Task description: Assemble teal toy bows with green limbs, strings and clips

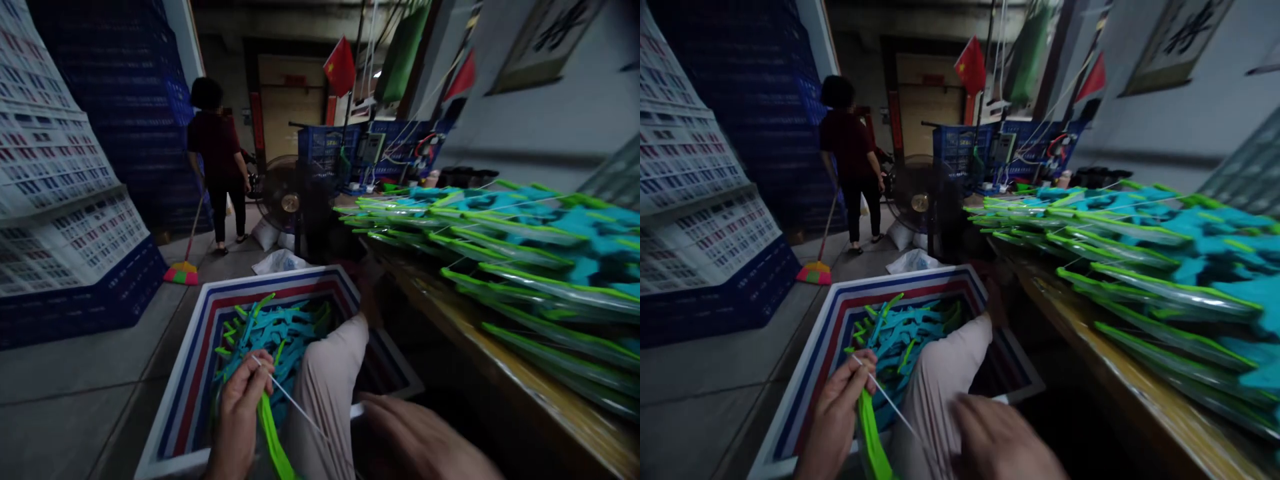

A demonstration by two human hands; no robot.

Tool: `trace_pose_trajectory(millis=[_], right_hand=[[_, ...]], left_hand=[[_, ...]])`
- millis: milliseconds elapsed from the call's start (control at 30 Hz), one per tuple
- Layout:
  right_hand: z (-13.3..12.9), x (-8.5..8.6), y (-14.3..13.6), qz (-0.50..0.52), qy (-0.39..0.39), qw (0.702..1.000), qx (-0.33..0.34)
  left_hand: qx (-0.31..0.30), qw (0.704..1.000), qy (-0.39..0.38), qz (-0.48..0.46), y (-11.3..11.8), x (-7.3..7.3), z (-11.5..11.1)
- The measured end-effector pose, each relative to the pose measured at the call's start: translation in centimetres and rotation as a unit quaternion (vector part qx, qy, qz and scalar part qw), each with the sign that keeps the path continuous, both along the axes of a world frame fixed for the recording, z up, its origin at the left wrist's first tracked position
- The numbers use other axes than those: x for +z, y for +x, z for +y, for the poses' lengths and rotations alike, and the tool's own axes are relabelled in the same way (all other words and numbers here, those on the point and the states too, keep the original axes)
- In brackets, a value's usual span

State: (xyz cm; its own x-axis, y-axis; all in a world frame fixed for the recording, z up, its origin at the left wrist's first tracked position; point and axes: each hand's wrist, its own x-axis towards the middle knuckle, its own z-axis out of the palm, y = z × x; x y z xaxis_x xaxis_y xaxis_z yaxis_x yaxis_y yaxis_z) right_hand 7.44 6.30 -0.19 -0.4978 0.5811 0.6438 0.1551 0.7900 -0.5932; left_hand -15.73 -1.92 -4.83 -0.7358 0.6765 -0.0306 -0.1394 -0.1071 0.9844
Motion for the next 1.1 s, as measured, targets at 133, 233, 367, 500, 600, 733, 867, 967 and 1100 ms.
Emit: trace_pose_trajectory(millis=[133,233,367,500,600,733,867,967,1100], right_hand=[[-0.2,2.0,-9.6,-0.047,-0.38,0.909,0.167],[-0.5,0.3,-13.4,0.05,-0.606,0.777,0.161],[-0.8,-2.6,-12.8,0.094,-0.689,0.697,0.178],[-1.0,-3.4,-11.4,0.062,-0.692,0.701,0.159],[-0.9,-2.9,-11.2,0.039,-0.655,0.748,0.1],[-0.8,-1.2,-11.0,0.023,-0.516,0.853,0.083],[-1.1,0.2,-11.1,-0.043,-0.296,0.949,0.098],[-1.4,0.1,-11.4,-0.101,-0.2,0.97,0.095],[-1.8,-0.7,-11.9,-0.111,-0.165,0.975,0.094]], left_hand=[[-0.027,1.0,0.002,-0.012,0.8,1.4,-0.1],[-0.004,1.0,0.012,-0.028,0.6,0.9,-0.3],[0.019,0.999,0.034,-0.029,1.2,0.3,-0.3],[0.009,0.999,0.028,-0.029,2.2,-0.2,-0.5],[0.024,0.993,0.041,-0.105,2.2,-0.8,-0.9],[0.045,0.96,0.076,-0.264,1.2,-1.4,-1.5],[0.037,0.961,0.089,-0.26,0.4,-1.1,-1.7],[0.02,0.96,0.115,-0.254,0.4,-0.9,-1.9],[-0.024,0.952,0.157,-0.26,0.3,-1.3,-2.4]])
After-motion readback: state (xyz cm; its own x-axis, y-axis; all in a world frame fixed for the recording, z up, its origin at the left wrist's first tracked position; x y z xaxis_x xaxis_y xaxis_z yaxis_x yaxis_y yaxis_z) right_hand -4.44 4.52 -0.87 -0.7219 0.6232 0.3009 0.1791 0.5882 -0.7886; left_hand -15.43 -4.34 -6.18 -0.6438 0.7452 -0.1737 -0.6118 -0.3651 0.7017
